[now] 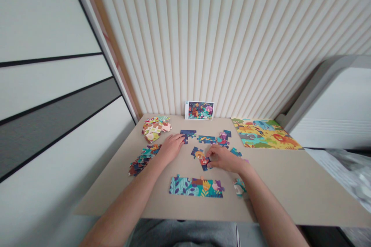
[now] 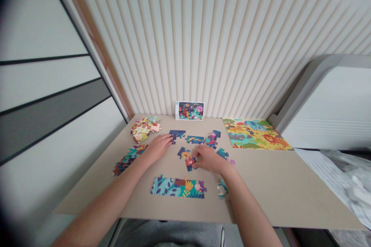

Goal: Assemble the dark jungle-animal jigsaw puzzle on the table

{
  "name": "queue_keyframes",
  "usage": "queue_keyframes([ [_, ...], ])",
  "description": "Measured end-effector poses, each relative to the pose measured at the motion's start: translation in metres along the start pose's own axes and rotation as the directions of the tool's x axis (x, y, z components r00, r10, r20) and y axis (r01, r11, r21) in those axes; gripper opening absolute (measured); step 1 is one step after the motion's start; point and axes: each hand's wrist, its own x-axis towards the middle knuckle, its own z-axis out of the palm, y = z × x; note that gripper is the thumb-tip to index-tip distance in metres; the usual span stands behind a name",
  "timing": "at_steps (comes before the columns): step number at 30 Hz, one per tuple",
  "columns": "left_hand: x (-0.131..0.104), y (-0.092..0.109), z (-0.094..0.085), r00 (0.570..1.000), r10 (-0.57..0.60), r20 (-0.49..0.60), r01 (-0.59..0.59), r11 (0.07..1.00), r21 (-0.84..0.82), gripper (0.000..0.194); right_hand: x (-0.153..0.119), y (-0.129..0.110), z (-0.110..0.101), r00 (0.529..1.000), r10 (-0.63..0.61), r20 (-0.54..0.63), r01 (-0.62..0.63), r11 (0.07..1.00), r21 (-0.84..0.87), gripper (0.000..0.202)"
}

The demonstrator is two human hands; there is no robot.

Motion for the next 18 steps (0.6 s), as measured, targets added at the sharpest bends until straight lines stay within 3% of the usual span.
queue_keyframes([
  [7,0.001,0.020,-0.023,0.996,0.024,-0.082,-0.030,0.997,-0.070,0.035,0.001,-0.001,0.005,0.995,0.099,0.013,-0.099,0.953,0.285,0.017],
  [13,-0.003,0.058,-0.043,0.973,0.229,-0.001,-0.223,0.945,-0.240,0.043,0.012,-0.004,0.013,0.974,0.163,-0.157,-0.062,0.860,0.506,0.034],
  [16,-0.003,0.065,-0.046,0.961,0.271,0.060,-0.252,0.942,-0.220,0.053,0.017,-0.002,0.021,0.966,0.195,-0.168,-0.069,0.827,0.558,0.036],
  [18,-0.003,0.064,-0.048,0.957,0.273,0.100,-0.252,0.950,-0.183,0.049,0.018,-0.003,0.026,0.964,0.196,-0.177,-0.074,0.844,0.531,0.035],
])
